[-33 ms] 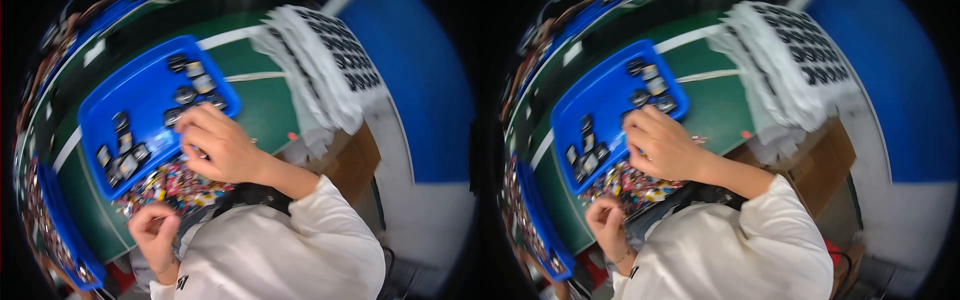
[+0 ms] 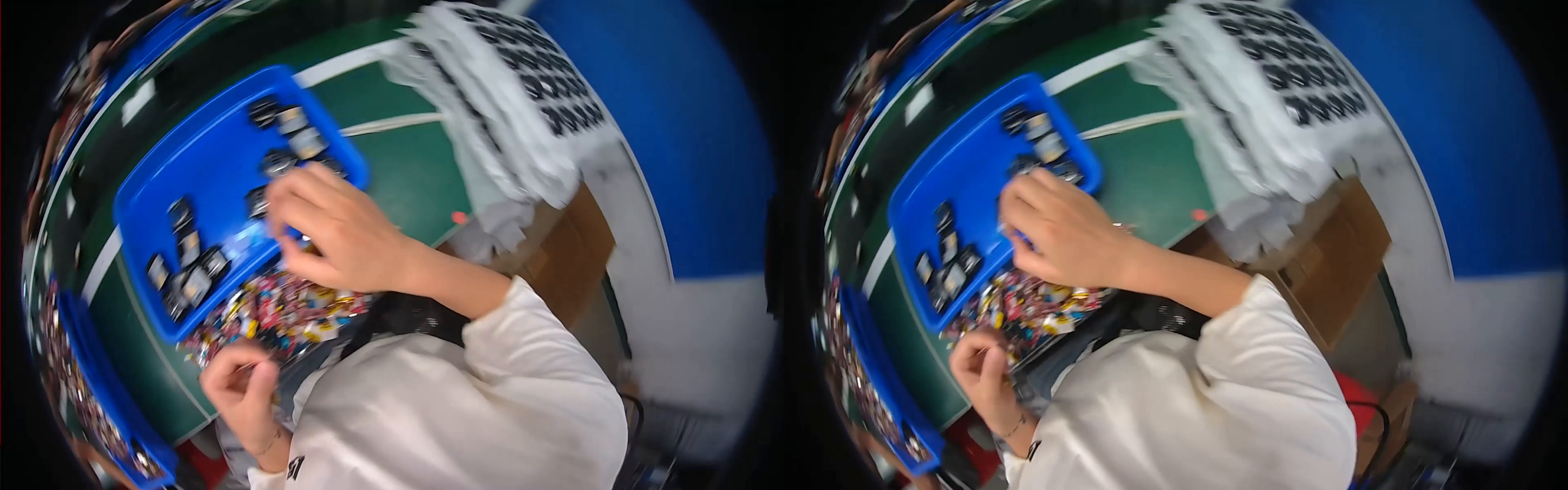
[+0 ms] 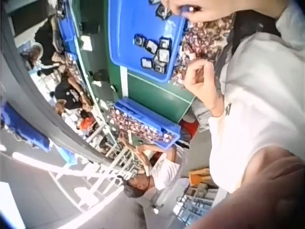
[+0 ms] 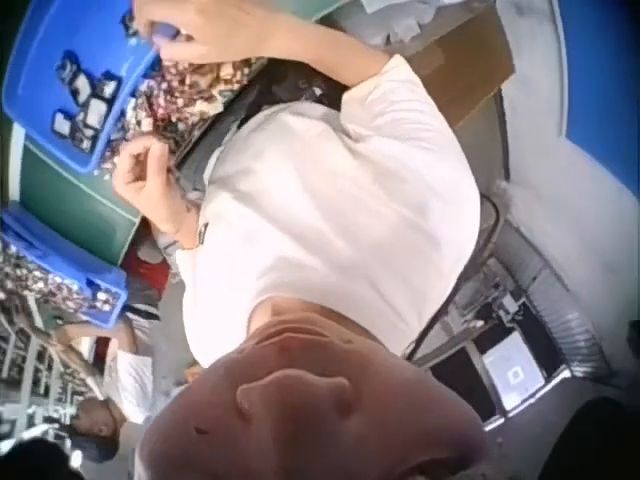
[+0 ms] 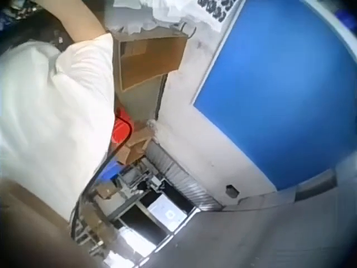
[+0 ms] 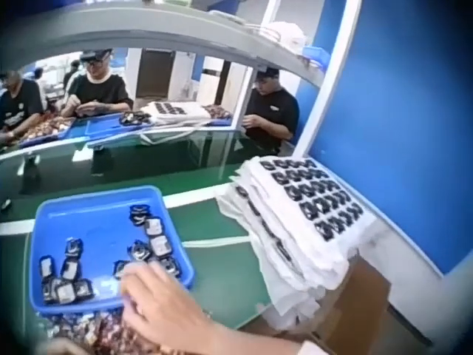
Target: The recorder is peeling small adhesive backings and attaching them to electronic components on an assembly line.
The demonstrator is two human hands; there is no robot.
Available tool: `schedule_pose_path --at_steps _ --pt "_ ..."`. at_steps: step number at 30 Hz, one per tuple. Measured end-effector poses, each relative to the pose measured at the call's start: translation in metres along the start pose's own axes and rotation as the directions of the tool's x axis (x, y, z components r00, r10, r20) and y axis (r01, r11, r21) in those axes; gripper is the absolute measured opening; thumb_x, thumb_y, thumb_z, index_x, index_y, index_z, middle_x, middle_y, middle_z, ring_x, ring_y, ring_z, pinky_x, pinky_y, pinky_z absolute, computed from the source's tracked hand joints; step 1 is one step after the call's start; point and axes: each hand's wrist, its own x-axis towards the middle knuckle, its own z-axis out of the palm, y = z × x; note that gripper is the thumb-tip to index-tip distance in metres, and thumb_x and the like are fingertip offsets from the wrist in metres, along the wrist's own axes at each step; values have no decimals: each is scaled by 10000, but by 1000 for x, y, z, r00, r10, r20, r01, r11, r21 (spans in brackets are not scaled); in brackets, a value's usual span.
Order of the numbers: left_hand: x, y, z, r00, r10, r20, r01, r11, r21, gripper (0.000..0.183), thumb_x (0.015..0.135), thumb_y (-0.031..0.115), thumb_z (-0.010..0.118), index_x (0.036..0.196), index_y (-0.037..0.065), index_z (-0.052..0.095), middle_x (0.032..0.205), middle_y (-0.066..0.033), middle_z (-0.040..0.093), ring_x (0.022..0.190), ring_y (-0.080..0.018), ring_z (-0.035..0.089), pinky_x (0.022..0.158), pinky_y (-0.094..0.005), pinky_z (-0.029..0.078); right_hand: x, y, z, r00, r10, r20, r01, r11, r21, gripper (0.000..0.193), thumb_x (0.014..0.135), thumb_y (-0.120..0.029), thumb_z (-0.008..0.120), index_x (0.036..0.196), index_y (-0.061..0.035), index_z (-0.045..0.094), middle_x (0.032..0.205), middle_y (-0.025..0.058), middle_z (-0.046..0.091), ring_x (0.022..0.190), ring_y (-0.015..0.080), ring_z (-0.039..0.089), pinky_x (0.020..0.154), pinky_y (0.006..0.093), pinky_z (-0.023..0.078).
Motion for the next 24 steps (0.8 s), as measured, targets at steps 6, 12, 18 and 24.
schedule_pose_path --at_steps 6,12,18,24 --pt "3 -7 1 993 94 66 -99 993 72 197 853 159 638 797 3 532 710 -44 514 562 -69 388 509 -211 262 2 34 -4 977 198 75 -157 914 -374 225 724 -243 719 895 -96 718 980 48 581 957 250 502 796 367 433" --pt "7 -13 8 981 143 131 -160 978 136 171 889 126 596 800 21 494 704 -28 478 554 -60 340 510 -212 237 -6 34 -1 992 75 -100 -92 979 -180 129 734 -150 688 843 -95 650 861 17 626 934 220 540 780 374 425" --pt "8 -9 8 967 249 -49 -237 955 179 161 882 97 591 776 16 502 677 -16 450 558 -60 336 527 -214 250 -19 -14 4 975 181 -126 -77 815 574 135 814 -56 637 917 -30 555 677 86 617 542 219 607 501 321 451" --pt "7 16 30 980 158 -121 -112 941 319 70 796 -11 661 763 -40 607 685 -41 576 571 -62 460 517 -190 312 -36 -40 -1 835 380 399 -546 478 688 264 842 8 623 1106 -3 614 934 71 665 763 52 636 640 208 511"
